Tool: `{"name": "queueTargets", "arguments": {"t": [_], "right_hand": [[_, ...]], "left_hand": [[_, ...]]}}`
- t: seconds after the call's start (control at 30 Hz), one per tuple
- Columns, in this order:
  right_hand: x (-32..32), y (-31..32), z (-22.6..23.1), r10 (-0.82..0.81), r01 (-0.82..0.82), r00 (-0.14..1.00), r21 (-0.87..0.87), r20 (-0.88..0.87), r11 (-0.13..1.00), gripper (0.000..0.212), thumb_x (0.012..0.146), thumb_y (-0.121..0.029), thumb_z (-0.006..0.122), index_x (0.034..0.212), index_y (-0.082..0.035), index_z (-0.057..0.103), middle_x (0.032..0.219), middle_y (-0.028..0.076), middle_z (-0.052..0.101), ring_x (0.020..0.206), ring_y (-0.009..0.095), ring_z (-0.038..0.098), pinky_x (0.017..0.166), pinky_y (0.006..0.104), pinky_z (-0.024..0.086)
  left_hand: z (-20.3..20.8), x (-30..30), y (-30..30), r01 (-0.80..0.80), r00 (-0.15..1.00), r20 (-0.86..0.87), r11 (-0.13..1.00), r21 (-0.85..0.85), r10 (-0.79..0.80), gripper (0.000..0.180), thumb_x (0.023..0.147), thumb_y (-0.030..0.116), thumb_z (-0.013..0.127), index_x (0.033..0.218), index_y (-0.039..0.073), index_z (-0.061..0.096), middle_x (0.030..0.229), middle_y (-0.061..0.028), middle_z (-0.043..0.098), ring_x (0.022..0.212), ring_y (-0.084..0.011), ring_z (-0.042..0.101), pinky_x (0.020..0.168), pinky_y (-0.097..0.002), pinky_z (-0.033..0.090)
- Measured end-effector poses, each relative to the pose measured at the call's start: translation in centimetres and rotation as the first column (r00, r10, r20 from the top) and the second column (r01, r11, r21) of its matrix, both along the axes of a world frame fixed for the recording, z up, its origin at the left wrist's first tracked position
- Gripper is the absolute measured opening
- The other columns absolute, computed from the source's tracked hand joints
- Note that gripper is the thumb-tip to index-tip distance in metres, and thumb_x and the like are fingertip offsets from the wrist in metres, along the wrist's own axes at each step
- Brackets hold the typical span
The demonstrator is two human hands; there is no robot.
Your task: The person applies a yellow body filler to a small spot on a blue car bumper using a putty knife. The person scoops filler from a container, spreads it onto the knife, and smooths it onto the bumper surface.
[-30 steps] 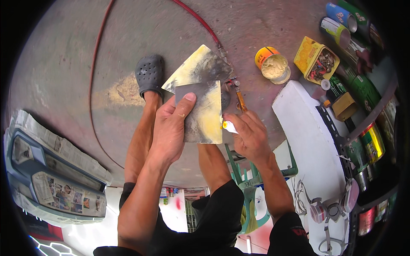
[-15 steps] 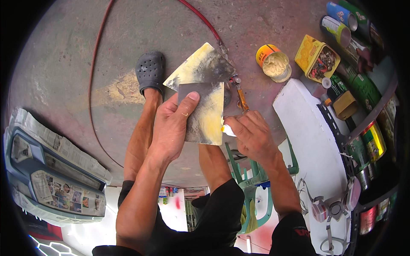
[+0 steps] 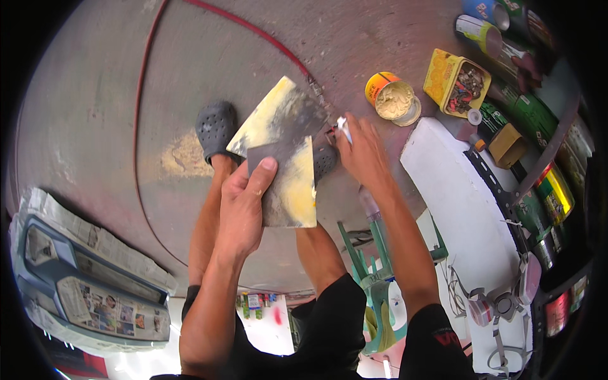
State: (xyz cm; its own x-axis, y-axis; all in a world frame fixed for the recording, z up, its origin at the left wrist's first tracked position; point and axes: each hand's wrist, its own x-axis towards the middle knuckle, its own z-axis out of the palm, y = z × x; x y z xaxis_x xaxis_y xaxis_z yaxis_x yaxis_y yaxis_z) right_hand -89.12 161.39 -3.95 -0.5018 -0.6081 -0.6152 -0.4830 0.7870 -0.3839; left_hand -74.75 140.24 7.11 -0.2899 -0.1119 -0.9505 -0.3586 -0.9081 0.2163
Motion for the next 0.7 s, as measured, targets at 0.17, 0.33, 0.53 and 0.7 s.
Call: {"name": "queueTargets", "arguments": {"t": [0.17,0.33,0.53,0.7], "right_hand": [[-2.3,0.9,-10.2,-0.201,0.199,0.944,-0.037,-0.262,0.979,0.051,0.103,-0.022,0.065,0.142,0.01,0.058,0.129,0.027,0.064,0.117,0.044,0.061,0.101,0.0506,0.049],[-2.2,-6.6,-0.1,-0.745,0.853,0.449,0.01,0.494,0.521,0.066,0.111,-0.046,0.052,0.149,0.009,0.054,0.141,0.019,0.065,0.13,0.032,0.06,0.11,0.0494,0.045],[-1.3,-9.1,16.5,-0.514,0.937,-0.268,0.345,0.815,0.058,0.062,0.11,-0.049,0.059,0.149,-0.001,0.056,0.14,0.009,0.066,0.127,0.024,0.065,0.112,0.044,0.05],[-6.9,-13.9,31.6,-0.719,0.914,0.402,-0.206,0.567,0.349,0.039,0.107,-0.015,0.067,0.142,0.0,0.061,0.133,0.009,0.069,0.121,0.027,0.068,0.107,0.0413,0.052]], "left_hand": [[-0.1,0.0,-0.5,-0.003,0.999,-0.042,1.0,0.031,0.004,0.038,0.112,0.029,0.062,0.134,-0.002,0.069,0.122,-0.0066,0.074,0.105,-0.0115,0.069,0.094,-0.028,0.056],[1.1,0.2,-1.5,-0.005,0.999,-0.047,0.998,-0.063,0.002,0.039,0.111,0.033,0.064,0.132,0.0,0.07,0.119,-0.0038,0.074,0.104,-0.0094,0.067,0.095,-0.0284,0.054],[7.6,-0.9,-1.8,0.313,0.892,-0.354,0.949,0.033,-0.281,0.036,0.11,0.037,0.067,0.116,0.002,0.075,0.096,0.0059,0.07,0.092,-0.0033,0.06,0.081,-0.0262,0.053],[20.5,1.4,-8.1,0.118,0.869,-0.486,0.993,0.021,-0.093,0.041,0.116,0.036,0.054,0.135,0.001,0.064,0.128,-0.0033,0.065,0.116,-0.0065,0.059,0.099,-0.0258,0.05]]}}
